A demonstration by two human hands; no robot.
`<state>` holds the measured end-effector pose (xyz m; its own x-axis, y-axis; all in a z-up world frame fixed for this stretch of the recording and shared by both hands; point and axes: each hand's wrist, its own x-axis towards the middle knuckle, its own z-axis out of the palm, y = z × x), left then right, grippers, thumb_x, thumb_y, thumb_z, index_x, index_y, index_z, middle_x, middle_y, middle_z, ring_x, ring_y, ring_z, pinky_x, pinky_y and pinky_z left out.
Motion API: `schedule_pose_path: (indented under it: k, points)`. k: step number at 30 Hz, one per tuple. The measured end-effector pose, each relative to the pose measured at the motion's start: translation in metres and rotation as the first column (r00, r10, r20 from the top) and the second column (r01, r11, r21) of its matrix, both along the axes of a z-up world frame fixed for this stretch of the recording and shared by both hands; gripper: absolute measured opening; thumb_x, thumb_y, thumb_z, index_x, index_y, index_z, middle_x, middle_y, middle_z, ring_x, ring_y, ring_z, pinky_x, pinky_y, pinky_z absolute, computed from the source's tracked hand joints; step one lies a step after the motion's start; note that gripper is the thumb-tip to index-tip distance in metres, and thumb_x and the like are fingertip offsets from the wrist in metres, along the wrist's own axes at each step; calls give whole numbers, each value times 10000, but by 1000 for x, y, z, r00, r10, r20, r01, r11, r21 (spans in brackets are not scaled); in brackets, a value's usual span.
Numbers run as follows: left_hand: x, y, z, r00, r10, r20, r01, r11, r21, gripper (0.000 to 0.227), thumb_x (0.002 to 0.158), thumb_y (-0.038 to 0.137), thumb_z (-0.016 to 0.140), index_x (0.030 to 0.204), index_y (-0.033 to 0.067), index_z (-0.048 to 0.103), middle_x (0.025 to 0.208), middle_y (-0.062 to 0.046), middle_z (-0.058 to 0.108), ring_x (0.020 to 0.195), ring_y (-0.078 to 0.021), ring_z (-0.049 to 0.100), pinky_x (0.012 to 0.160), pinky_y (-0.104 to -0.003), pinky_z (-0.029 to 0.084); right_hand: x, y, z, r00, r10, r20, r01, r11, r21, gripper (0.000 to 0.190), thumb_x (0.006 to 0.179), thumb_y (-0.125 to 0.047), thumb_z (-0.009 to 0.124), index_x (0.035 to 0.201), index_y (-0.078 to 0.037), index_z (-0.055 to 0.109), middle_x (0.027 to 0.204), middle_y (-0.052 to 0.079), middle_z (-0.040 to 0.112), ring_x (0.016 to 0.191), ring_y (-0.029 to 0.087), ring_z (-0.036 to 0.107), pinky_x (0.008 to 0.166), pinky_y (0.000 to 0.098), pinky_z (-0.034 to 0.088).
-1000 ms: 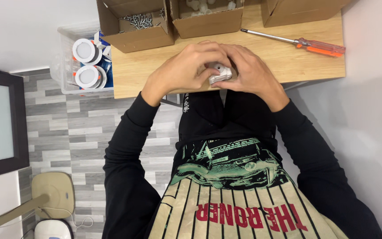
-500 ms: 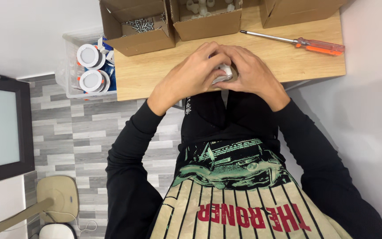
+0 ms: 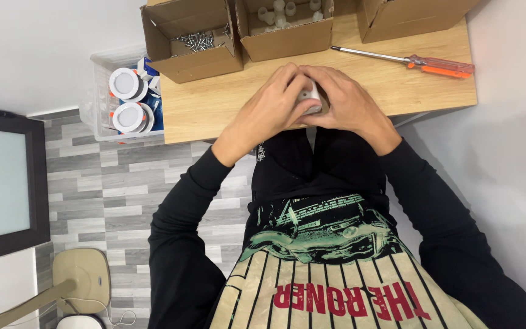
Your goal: The person removes a protective film from a white socket housing and then uses a screwdriver to tighten a screw on a blue electrical plug component. They handle various plastic housings and electrical parts from cardboard boxes on a wooden surface.
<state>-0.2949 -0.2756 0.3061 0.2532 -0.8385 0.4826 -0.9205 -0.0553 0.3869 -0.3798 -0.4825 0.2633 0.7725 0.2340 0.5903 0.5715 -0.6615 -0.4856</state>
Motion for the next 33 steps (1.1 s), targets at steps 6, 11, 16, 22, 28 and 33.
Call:
schedule_pose_path:
  k: [6,11,16,22,28,33]
  points:
    - [-9,-10,8,969,198,151,-207,977,49,403,1137,442,630,1102,60,508,939,-87,479,839,-335,687,763,-432,617,0,-4,-6,1000,-4,16,4,1000,-15,869,846,-338,1017,1496,42,582,1311,226,702,1219,403,718,1065,491,573]
    - [18,-14,37,981,195,7,-195,981,-20,264,1138,223,697,1120,36,510,968,-99,567,739,-183,538,626,-303,536,-1,-5,1,995,4,-101,-12,997,-80,962,824,-394,1020,1488,82,512,1413,283,673,1291,460,674,1118,550,558]
    - [46,-14,66,949,282,141,-264,955,-136,246,1097,119,757,1118,42,524,1044,-103,543,871,-230,534,764,-355,483,-6,-4,7,990,-25,-140,16,998,-66,962,812,-398,1024,1530,11,531,1467,227,666,1335,409,649,1169,505,508]
    - [52,-13,66,862,413,295,-370,909,-191,392,949,36,909,1016,91,527,1073,-69,552,905,-263,512,719,-385,381,-5,-5,8,992,-17,-126,8,997,-74,997,822,-421,1020,1550,20,502,1510,242,644,1357,413,644,1180,512,502]
    - [16,-9,38,869,448,209,-406,888,-216,348,1080,423,729,1049,99,608,1110,-75,627,975,-214,558,823,-350,407,-19,-21,22,944,-62,-325,60,998,-16,1124,811,-620,888,1626,-9,414,1637,242,526,1485,431,514,1231,627,415]
    - [-25,-9,10,871,489,41,-489,872,-16,690,981,754,625,1145,84,589,1151,-110,563,1065,-252,527,956,-423,443,-53,-85,33,960,-246,-131,245,969,-18,604,1086,-248,829,1536,51,559,1566,271,565,1481,451,514,1265,561,401]
